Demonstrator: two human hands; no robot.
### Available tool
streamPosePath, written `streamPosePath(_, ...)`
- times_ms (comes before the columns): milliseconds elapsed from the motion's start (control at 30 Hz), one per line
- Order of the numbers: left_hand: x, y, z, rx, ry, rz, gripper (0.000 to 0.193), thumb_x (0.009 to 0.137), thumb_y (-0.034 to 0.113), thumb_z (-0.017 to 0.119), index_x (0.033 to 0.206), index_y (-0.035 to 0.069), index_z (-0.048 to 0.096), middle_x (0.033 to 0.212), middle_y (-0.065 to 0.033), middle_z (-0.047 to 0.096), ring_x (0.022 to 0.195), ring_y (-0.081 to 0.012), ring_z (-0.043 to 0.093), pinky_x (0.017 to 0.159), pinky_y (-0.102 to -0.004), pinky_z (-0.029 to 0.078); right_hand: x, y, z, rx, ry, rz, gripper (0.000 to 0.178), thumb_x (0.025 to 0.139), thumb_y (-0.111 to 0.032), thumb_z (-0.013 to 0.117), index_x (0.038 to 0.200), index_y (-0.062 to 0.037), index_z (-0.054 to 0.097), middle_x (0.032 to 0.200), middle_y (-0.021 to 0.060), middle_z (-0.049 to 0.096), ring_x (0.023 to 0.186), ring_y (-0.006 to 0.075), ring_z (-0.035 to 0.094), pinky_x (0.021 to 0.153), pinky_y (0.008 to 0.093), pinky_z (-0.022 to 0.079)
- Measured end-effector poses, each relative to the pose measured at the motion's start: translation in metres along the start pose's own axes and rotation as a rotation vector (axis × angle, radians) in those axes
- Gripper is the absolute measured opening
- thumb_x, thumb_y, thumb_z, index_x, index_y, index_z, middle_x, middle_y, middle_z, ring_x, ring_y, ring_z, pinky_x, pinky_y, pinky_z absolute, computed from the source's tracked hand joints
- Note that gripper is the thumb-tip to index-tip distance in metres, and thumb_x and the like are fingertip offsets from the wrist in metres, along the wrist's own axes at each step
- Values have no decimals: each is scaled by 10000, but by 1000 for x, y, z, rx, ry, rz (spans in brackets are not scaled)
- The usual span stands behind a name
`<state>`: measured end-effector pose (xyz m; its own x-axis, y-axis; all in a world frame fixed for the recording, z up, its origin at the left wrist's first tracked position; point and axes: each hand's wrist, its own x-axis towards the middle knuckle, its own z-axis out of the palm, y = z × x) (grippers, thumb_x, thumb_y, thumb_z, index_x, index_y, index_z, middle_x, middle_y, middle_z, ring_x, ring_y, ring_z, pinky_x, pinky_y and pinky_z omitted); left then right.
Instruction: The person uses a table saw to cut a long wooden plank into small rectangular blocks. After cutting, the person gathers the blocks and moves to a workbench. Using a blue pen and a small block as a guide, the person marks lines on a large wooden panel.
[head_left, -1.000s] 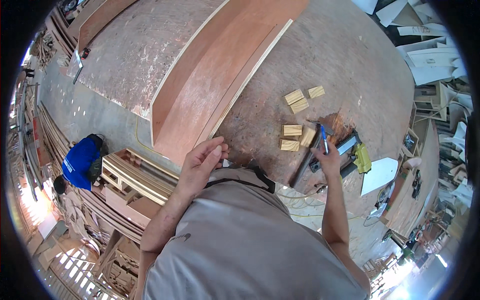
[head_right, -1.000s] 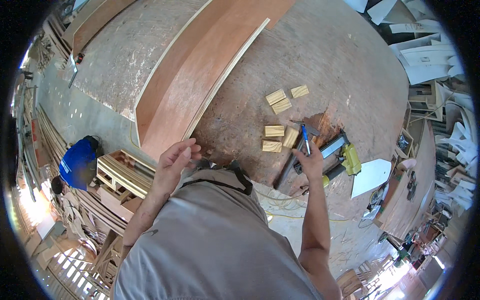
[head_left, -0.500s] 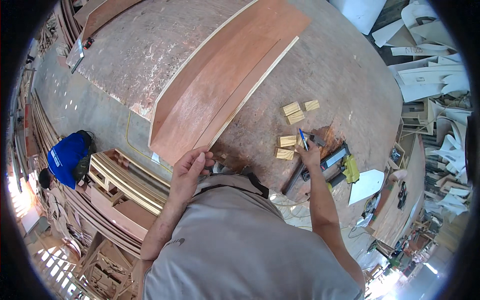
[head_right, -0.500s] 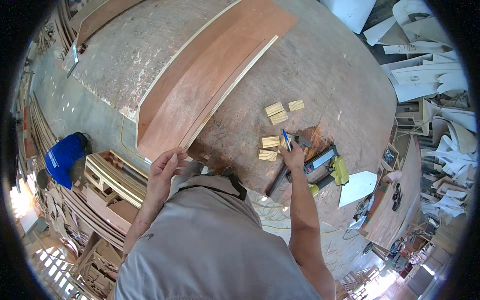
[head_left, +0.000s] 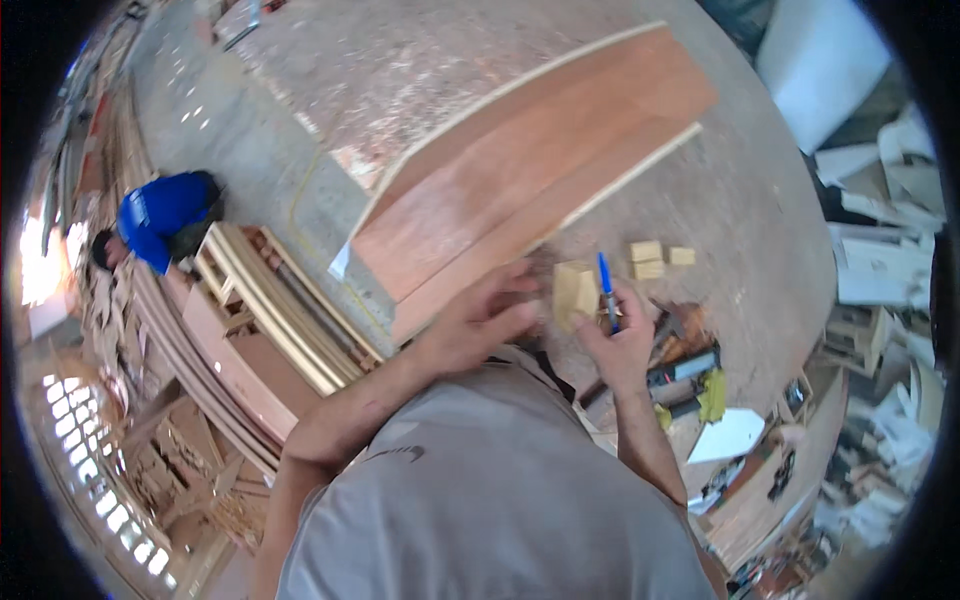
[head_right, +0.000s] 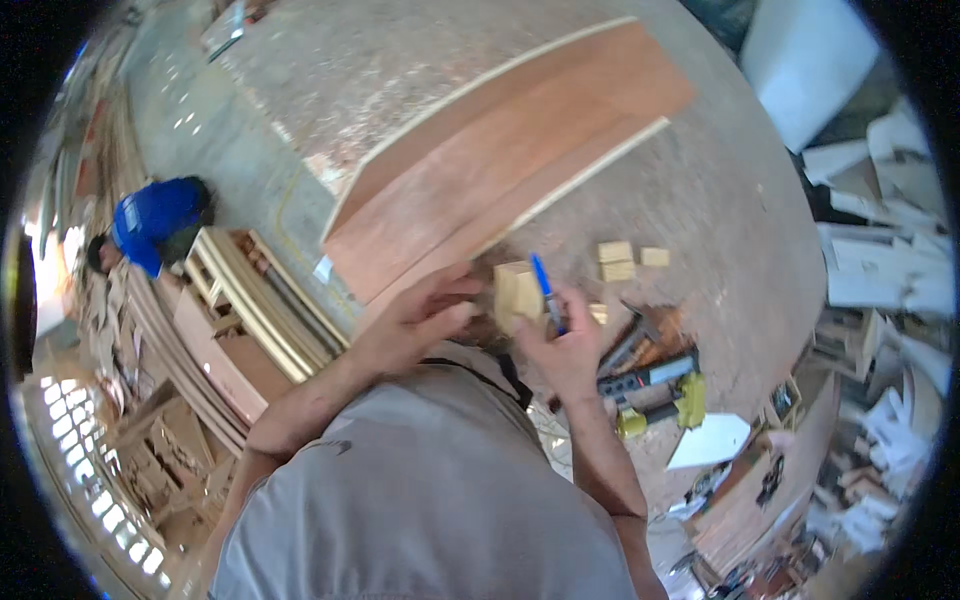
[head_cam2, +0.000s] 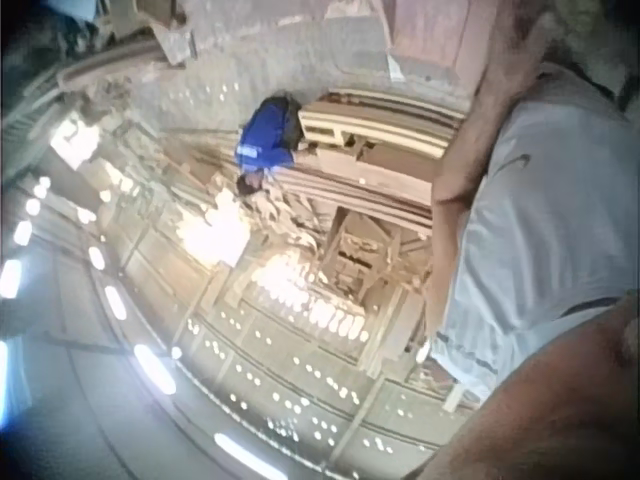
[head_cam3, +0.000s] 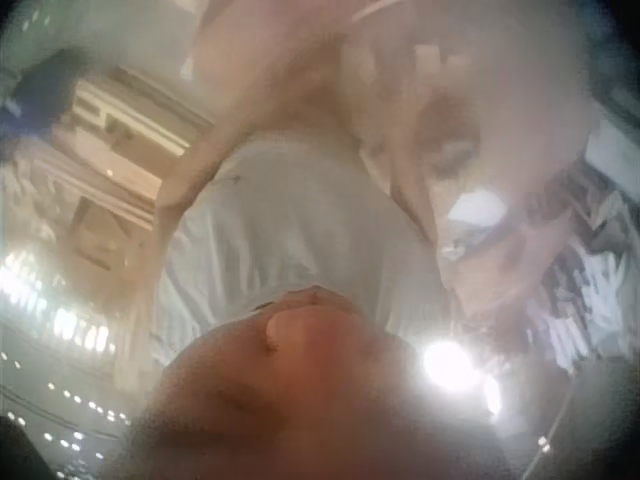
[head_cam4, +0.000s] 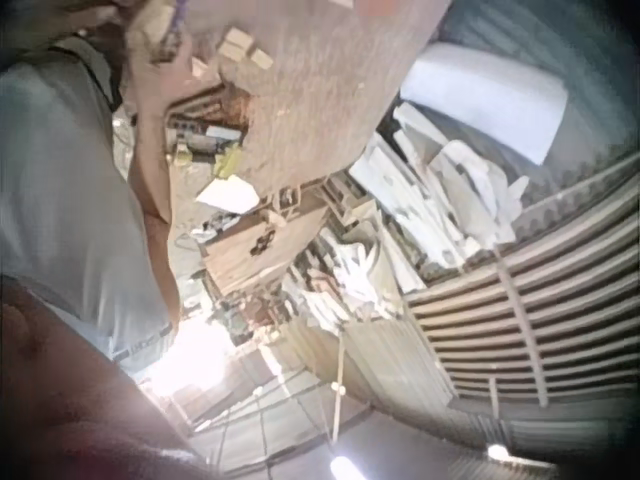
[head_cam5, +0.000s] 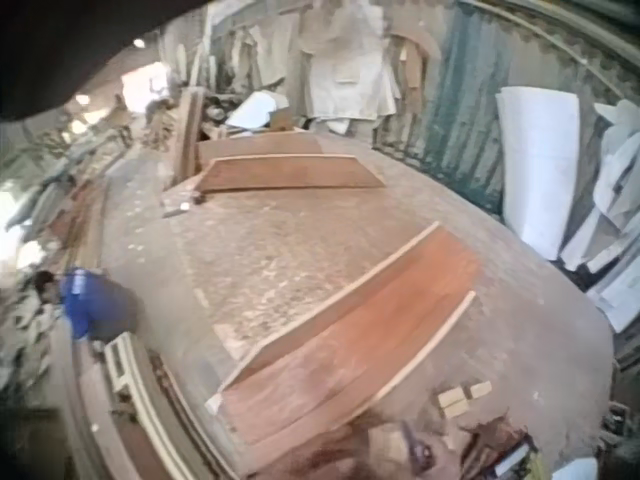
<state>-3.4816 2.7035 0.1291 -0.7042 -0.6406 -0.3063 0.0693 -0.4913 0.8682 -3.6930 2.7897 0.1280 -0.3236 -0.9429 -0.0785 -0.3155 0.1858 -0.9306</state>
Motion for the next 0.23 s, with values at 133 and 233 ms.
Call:
streamPosePath(133,-2,-1,-20,-116,139,38,605,994,265,553,1477,17,287,1279,-71,551,1137,-157,550,946,-323,469,8,-45,59,326,-267,87,484,853,-135,715,1280,2,531,1090,112,669,1017,169,629,863,298,515)
streamPosePath(233,-35,-4,-55,-541,147,-17,671,983,330,561,1514,72,242,1269,-77,556,1142,-222,581,976,-345,467,20,-48,80,499,-393,166,483,894,-175,680,1312,-4,512,1126,132,667,1058,195,630,889,324,517)
